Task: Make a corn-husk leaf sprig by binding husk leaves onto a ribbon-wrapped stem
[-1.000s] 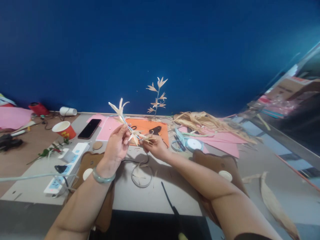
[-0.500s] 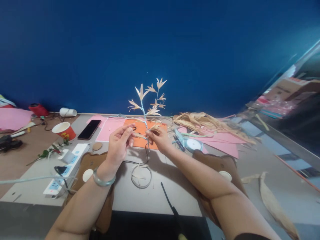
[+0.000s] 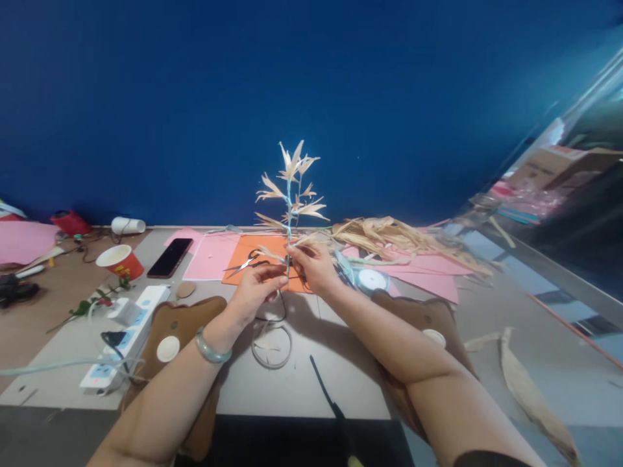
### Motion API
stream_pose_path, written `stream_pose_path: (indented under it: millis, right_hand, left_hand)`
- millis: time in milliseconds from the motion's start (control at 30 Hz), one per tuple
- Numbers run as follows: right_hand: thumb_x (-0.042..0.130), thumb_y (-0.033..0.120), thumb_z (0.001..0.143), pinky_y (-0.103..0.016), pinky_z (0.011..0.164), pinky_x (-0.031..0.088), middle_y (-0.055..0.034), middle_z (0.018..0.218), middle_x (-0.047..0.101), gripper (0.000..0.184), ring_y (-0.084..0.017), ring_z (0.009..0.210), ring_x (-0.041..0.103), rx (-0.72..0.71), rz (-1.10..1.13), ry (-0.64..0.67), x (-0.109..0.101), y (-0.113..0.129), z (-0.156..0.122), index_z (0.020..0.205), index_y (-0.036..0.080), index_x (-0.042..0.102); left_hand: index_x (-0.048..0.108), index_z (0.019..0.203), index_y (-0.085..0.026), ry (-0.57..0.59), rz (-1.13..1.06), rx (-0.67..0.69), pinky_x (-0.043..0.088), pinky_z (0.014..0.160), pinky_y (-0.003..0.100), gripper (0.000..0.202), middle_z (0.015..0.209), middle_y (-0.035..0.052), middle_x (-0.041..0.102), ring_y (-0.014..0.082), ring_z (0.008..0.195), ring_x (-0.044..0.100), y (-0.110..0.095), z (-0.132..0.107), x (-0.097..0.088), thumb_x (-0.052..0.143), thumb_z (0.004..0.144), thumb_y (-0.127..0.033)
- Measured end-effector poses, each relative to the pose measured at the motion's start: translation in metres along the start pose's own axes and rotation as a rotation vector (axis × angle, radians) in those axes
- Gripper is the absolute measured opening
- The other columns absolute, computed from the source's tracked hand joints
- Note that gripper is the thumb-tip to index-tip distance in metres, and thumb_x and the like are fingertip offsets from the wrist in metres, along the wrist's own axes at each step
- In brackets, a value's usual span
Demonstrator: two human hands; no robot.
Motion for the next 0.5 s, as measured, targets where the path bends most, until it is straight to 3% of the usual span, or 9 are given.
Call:
stream_pose_path:
  millis: [267, 500]
  right_hand:
    - [0.074, 0.044, 0.067, -0.020, 0.041, 0.030, 0.0054, 0.050, 0.045, 0.034, -0.005, 0.044, 0.037, 0.008, 0.028, 0.038, 0.010, -0.005, -0.006, 0.064, 0.016, 0.056]
    - [0.074, 0.042, 0.068, -0.019, 0.040, 0.031, 0.0049, 0.051, 0.048, 0.030, -0.005, 0.043, 0.038, 0.017, 0.031, 0.053, 0.011, -0.010, -0.008, 0.069, 0.015, 0.062]
  left_hand:
    - [0.065, 0.075, -0.014, -0.015, -0.077, 0.009, 0.026, 0.037, 0.018, 0.026, 0.051, -0.0034, 0.051, 0.0041, 0.040, 0.041, 0.001, -0.001, 0.002, 0.077, 0.065, -0.035]
    - [0.063, 0.067, -0.014, -0.052, -0.080, 0.017, 0.027, 0.040, 0.018, 0.026, 0.049, -0.0032, 0.050, 0.0049, 0.042, 0.042, -0.001, -0.002, 0.000, 0.077, 0.065, -0.036]
Point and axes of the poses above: each hand's wrist, its own z-axis towards the middle knuckle, its own x-axis out of the palm, y = z × x, the point moved 6 cm from there along z, towards the middle knuckle
